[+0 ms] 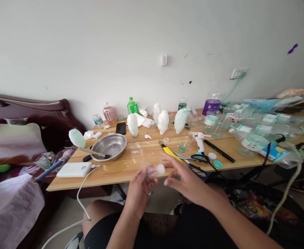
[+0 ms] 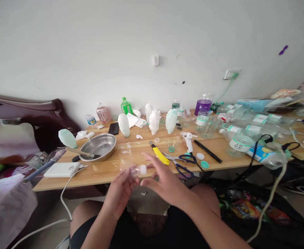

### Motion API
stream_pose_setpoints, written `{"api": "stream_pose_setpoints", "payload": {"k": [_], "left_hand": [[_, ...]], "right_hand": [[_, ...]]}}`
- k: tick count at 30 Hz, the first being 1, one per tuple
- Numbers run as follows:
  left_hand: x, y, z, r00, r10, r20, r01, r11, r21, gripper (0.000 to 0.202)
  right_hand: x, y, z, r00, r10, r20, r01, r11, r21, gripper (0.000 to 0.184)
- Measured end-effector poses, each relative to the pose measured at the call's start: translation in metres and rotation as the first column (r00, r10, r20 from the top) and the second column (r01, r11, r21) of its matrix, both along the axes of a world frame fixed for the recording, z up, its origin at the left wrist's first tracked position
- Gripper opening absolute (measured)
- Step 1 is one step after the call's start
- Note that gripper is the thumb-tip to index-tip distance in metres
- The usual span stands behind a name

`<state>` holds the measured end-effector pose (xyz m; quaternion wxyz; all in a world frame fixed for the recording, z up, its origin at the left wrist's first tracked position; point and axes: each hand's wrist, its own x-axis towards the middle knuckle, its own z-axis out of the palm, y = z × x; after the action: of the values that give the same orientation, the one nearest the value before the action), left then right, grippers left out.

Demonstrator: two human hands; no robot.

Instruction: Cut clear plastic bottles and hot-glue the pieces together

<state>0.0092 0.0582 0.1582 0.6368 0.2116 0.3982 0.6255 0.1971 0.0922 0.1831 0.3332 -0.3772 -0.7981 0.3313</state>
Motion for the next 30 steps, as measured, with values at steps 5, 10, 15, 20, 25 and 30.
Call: {"api": "stream_pose_setpoints", "payload": {"k": [5, 10, 15, 20, 25, 30], "left_hand": [[0.003, -0.007, -0.009, 0.838, 0.119, -0.532, -0.067, 0.991, 0.115, 0.041], [-0.022, 0.032, -0.026, 0.157, 0.464, -0.872, -0.288, 0.866, 0.409, 0.072], [-0.033, 0.08, -0.041, 0.166, 0.408, -0.898, -0.206, 0.905, 0.373, 0.08], [-0.037, 0.063, -0.032, 0.323, 0.361, -0.875, -0.005, 0.925, 0.38, 0.054], [-0.037, 0.016, -0.004, 0.638, -0.007, -0.77, 0.378, 0.874, 0.305, 0.079], [-0.037, 0.003, 0.012, 0.55, -0.089, -0.83, 0.436, 0.879, 0.195, 0.057]], "right_hand": [[-0.029, -0.004, -0.018, 0.961, -0.139, -0.238, 0.13, 0.99, -0.053, 0.045], [-0.021, 0.019, -0.022, 0.841, -0.343, -0.419, 0.193, 0.913, -0.36, 0.043], [-0.02, 0.034, -0.019, 0.873, -0.367, -0.321, 0.238, 0.895, -0.378, 0.047], [-0.013, 0.036, -0.012, 0.904, -0.356, -0.236, 0.266, 0.901, -0.343, 0.047], [-0.005, 0.016, 0.0, 0.972, -0.234, -0.025, 0.228, 0.963, -0.141, 0.043], [-0.006, -0.001, 0.008, 0.98, -0.199, 0.024, 0.2, 0.979, -0.038, 0.041]]}}
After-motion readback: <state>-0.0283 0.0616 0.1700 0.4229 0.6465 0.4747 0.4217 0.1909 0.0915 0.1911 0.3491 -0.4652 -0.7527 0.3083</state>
